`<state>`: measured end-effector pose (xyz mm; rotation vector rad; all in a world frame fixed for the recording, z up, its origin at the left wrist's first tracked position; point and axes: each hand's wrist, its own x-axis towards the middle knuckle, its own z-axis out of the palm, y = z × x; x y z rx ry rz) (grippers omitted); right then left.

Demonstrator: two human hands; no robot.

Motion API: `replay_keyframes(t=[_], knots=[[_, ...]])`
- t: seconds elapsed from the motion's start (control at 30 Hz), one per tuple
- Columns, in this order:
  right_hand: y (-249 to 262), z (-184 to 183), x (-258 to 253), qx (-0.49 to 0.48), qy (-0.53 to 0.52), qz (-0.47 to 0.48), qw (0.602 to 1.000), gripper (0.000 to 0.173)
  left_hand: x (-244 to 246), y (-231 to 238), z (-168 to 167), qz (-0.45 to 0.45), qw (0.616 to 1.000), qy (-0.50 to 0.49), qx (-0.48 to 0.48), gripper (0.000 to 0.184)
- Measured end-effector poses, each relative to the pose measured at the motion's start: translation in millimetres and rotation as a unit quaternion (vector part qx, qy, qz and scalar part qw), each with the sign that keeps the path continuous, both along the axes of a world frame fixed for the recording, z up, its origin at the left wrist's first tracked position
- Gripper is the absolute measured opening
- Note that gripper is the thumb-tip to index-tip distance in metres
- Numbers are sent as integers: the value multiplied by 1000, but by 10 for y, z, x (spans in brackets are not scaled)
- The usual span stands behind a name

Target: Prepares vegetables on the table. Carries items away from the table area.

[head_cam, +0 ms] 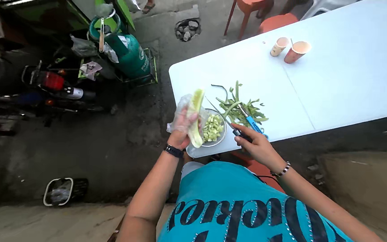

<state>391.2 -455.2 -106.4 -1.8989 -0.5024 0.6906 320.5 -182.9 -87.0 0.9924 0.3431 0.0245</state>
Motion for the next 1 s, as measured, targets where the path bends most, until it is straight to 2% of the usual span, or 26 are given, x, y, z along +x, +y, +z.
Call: replay_keyframes(t=[0.1,0.2,0.27,0.33,0.5,0.57,0.63,0.77,0.9,1.0], knots=[[-47,-84,21,-33,21,-10,999,44,-61,-94,-176,-31,997,77,-5,40],[-108,-202,-4,-67,73,-17,995,44,-185,-163,-450,-53,983,170,-39,28],[-129,-296,-25,-76,95,-21,992,44,-207,-182,-573,-51,976,200,-66,19],[-128,-328,-55,-62,110,-28,992,43,-186,-189,-619,-26,975,202,-90,20],[-78,-276,-117,15,105,-52,993,39,-214,-99,-577,-14,978,70,-196,39],[-33,-251,-75,20,81,-63,995,39,-263,7,-465,20,976,21,-214,35],[6,-249,8,-4,40,-57,998,40,-309,209,-329,36,975,-59,-213,30],[75,-360,127,-59,-57,-21,996,42,-381,551,90,38,958,-196,-205,33],[236,-567,142,-143,-183,45,972,46,-440,721,333,82,954,-233,-169,31],[428,-721,118,-187,-221,90,953,48,-487,812,398,80,956,-224,-172,31]])
